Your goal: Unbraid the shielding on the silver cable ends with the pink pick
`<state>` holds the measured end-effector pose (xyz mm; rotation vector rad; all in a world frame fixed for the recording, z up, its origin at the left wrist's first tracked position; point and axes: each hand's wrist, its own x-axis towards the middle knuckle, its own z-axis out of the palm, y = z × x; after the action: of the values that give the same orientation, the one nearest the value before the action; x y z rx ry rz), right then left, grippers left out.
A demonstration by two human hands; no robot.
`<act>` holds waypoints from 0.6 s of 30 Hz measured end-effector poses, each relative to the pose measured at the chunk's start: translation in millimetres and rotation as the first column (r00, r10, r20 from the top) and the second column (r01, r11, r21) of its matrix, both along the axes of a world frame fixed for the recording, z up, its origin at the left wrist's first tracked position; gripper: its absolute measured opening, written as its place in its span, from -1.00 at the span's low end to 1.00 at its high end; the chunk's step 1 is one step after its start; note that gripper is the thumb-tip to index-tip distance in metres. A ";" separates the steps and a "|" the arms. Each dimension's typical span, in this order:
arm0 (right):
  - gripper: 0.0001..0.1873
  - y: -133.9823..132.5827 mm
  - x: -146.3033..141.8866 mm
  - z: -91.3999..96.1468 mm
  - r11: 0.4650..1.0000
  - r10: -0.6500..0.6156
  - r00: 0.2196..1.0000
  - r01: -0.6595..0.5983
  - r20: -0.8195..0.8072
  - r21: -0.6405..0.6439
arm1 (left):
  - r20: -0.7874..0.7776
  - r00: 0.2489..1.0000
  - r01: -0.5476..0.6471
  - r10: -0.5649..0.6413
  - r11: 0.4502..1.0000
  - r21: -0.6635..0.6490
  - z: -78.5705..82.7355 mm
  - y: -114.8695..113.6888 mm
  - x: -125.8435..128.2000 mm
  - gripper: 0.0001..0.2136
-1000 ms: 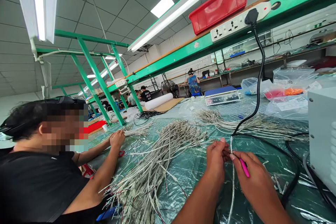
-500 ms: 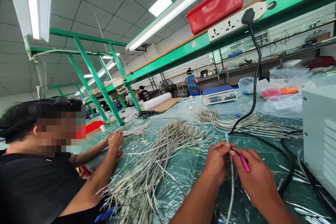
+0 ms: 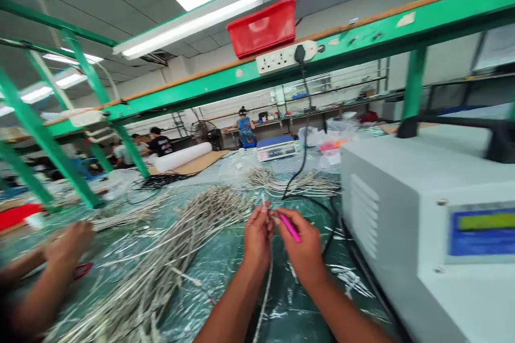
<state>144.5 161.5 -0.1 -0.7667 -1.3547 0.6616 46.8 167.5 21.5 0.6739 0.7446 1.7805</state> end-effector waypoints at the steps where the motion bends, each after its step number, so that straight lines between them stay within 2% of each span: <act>1: -0.77 0.3 -0.3 2.1 1.000 -0.021 1.000 0.021 0.002 0.019 | -0.002 1.000 0.007 -0.007 1.000 0.004 1.0 -0.3 0.2 -0.62; 5: -0.81 -0.2 -0.2 10.3 0.991 -0.104 0.994 0.103 0.013 0.085 | -0.009 0.999 0.043 -0.043 0.999 0.015 2.4 -0.9 1.0 -0.68; 11: -0.81 -7.8 1.4 19.3 0.984 -0.063 0.997 0.053 0.054 0.169 | -0.011 0.998 0.056 -0.056 0.998 0.020 2.9 -2.8 3.1 -0.66; 18: -0.76 -7.5 2.9 17.9 0.978 -0.062 0.994 0.043 0.086 0.203 | -0.016 0.997 0.080 -0.079 0.996 0.035 1.2 -1.6 1.6 -0.68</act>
<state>147.4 153.9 17.7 -0.6733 -1.4555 0.4438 48.3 165.9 22.7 0.7313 0.6883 1.7211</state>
